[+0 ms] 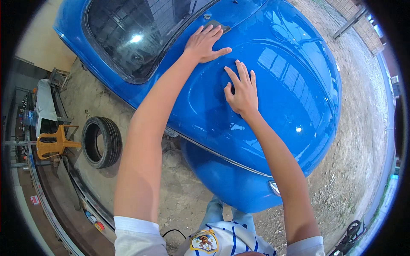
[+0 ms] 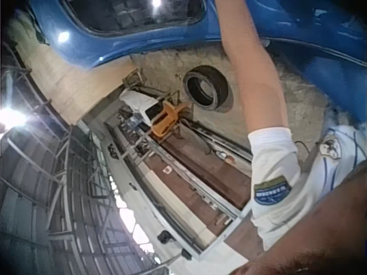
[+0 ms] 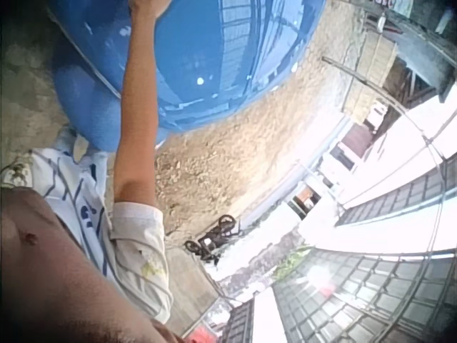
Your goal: The person wets sandpaper in a bucket of water and sands the hood, front lower section, and headlight fender of a car by hand.
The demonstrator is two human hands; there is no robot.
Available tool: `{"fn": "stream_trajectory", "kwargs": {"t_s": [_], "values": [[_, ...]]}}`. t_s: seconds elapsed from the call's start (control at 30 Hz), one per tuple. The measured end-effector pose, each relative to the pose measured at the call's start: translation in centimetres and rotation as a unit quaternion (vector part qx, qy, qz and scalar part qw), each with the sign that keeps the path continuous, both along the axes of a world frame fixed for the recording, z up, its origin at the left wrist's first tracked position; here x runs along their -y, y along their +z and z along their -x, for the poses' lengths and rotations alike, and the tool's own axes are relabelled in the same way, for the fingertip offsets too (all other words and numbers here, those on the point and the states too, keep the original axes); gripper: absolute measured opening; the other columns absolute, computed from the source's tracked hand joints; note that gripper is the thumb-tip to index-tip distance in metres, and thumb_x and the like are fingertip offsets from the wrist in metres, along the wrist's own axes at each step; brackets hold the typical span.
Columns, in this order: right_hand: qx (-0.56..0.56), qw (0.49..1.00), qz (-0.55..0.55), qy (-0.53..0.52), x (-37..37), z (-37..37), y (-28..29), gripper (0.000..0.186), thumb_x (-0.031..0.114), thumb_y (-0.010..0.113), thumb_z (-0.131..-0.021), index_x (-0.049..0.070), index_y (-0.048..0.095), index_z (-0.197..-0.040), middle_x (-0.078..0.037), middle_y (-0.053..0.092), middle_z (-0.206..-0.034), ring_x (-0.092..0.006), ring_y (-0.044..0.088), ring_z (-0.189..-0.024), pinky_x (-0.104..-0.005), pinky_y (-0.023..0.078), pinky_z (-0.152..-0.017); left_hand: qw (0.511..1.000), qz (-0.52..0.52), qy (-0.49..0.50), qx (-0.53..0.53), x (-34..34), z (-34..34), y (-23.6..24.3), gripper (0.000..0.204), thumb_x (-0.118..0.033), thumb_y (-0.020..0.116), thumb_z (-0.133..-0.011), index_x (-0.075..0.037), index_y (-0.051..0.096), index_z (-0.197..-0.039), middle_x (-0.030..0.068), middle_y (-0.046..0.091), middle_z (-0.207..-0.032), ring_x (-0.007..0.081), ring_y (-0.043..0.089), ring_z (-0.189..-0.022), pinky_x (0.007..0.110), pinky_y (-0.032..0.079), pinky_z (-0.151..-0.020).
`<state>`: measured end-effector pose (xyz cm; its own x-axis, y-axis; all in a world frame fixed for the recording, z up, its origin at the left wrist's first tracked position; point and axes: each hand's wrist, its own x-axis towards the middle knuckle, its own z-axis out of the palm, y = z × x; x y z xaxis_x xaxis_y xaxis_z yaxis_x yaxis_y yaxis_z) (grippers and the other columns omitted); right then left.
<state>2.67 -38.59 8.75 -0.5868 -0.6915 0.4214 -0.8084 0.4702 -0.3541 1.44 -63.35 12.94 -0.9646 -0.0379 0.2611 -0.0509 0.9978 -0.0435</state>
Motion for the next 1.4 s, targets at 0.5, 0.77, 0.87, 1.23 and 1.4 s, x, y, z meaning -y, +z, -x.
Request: {"fn": "stream_trajectory", "kwargs": {"t_s": [0.5,0.77,0.87,1.23,1.4], "values": [[0.003,0.999,-0.042,0.003,0.2,0.1,0.5,0.069,0.050,0.061,-0.098,0.024,0.047,-0.160,-0.017,0.028,-0.172,-0.0442,0.017,-0.160,-0.0595,0.013,-0.130,0.991,0.024,0.132,0.005,3.7,1.5,0.7,0.110,-0.082,0.042,-0.096,0.002,0.025,-0.165,0.0184,0.023,-0.174,0.0352,0.019,-0.161,0.044,0.015,-0.133],[0.000,0.999,-0.034,-0.006,0.2,-0.1,0.5,0.066,0.051,0.059,-0.099,0.024,0.049,-0.158,-0.016,0.030,-0.172,-0.0411,0.021,-0.160,-0.0586,0.015,-0.130,0.995,-0.057,0.074,-0.019,1.0,-9.2,-1.1,0.107,-0.081,0.044,-0.097,-0.001,0.027,-0.165,0.0170,0.024,-0.174,0.0310,0.017,-0.162,0.045,0.012,-0.133],[-0.006,1.000,-0.022,-0.016,0.2,-0.1,0.6,0.065,0.049,0.059,-0.099,0.024,0.050,-0.158,-0.016,0.031,-0.171,-0.0406,0.022,-0.160,-0.0582,0.015,-0.130,0.994,-0.036,0.084,0.067,0.4,-9.8,0.1,0.105,-0.080,0.045,-0.097,-0.002,0.028,-0.165,0.0163,0.027,-0.173,0.0295,0.021,-0.162,0.046,0.011,-0.133],[0.010,0.999,-0.042,-0.017,0.4,0.0,0.5,0.062,0.046,0.061,-0.099,0.024,0.053,-0.156,-0.016,0.033,-0.170,-0.0403,0.024,-0.159,-0.0582,0.016,-0.129,0.988,-0.140,0.070,0.002,1.0,-0.4,0.7,0.100,-0.078,0.048,-0.097,-0.003,0.041,-0.161,0.0142,0.034,-0.171,0.0295,0.026,-0.160,0.045,0.023,-0.131],[-0.044,0.999,0.022,-0.006,0.4,0.3,-0.6,0.060,0.047,0.059,-0.100,0.023,0.054,-0.155,-0.016,0.037,-0.168,-0.0405,0.027,-0.157,-0.0581,0.018,-0.129,0.984,-0.175,0.023,-0.035,-0.9,-8.8,-2.2,0.082,-0.070,0.048,-0.102,-0.012,0.044,-0.161,0.0064,0.037,-0.170,0.0263,0.029,-0.159,0.045,0.021,-0.131]]}}
